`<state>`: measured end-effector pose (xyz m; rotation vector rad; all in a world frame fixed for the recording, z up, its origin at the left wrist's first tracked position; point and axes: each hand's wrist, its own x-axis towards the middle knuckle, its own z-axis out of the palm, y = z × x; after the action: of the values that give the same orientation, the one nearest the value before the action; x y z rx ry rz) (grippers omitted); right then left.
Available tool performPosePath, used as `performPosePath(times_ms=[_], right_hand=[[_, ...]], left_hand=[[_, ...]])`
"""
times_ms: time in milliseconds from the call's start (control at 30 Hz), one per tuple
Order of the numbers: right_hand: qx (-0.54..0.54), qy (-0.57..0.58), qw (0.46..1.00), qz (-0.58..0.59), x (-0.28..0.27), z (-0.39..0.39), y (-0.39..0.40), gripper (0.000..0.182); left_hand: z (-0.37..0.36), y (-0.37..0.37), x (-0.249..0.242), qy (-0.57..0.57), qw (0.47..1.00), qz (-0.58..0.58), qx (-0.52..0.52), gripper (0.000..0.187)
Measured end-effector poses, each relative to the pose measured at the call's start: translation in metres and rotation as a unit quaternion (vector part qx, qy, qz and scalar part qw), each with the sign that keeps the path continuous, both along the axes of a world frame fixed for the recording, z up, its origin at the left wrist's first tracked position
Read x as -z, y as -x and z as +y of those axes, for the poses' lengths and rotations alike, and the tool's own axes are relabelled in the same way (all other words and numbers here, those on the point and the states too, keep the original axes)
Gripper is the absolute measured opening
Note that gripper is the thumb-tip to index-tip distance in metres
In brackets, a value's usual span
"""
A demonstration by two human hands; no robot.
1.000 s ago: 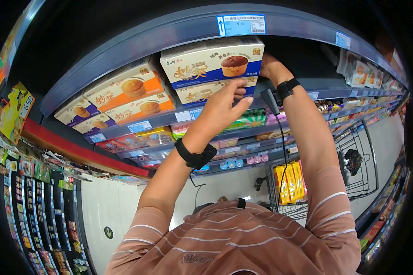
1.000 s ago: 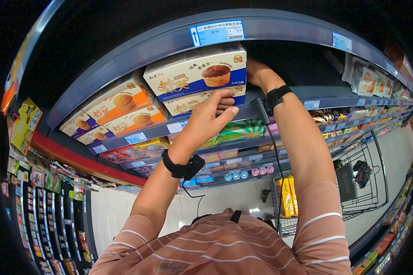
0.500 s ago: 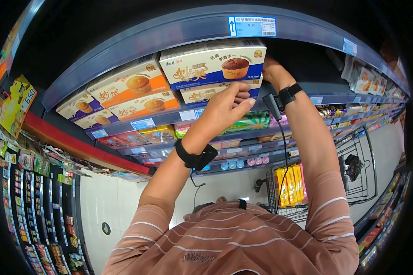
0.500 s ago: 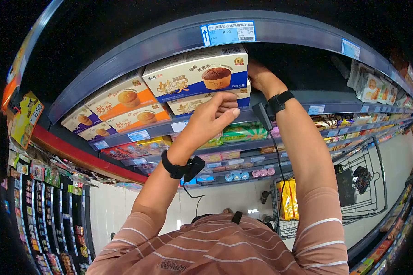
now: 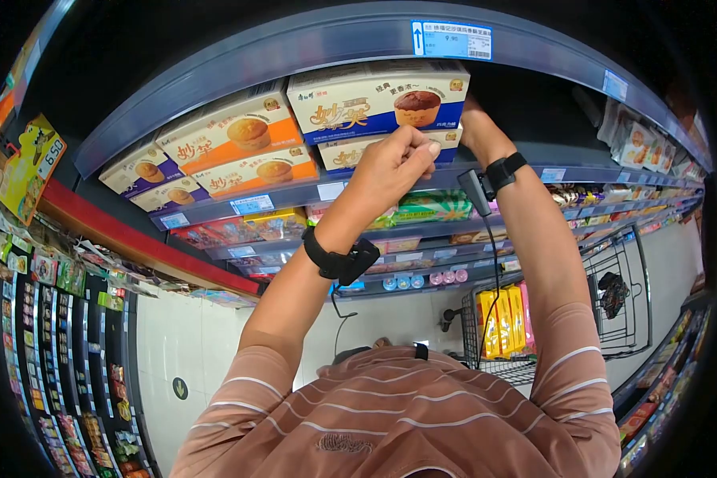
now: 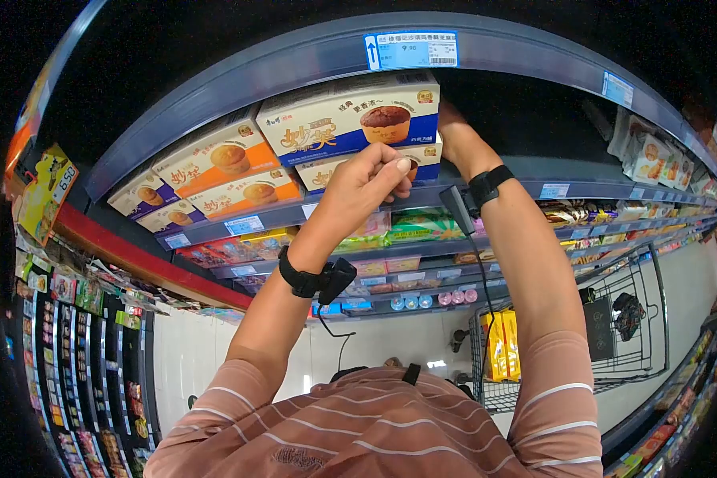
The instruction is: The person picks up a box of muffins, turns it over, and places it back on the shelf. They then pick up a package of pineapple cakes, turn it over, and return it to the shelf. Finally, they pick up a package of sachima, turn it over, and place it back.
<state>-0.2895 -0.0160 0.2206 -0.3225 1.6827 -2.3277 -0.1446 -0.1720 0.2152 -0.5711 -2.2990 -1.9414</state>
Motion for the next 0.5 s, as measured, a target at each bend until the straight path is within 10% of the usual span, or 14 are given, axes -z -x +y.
performPosePath(times_ms=[267, 500], right_hand=[[0.029, 0.045, 0.998, 0.032, 0.002, 0.012, -0.013, 0.055], [0.018, 0.077, 0.990, 0.116, -0.016, 0.034, -0.064, 0.078]], left_hand=[[-0.024, -0.021, -0.002, -0.003, 0.999, -0.004, -0.039, 0.024], [-0.059, -0.059, 0.015, -0.036, 0.945, 0.181, -0.270, 0.033]])
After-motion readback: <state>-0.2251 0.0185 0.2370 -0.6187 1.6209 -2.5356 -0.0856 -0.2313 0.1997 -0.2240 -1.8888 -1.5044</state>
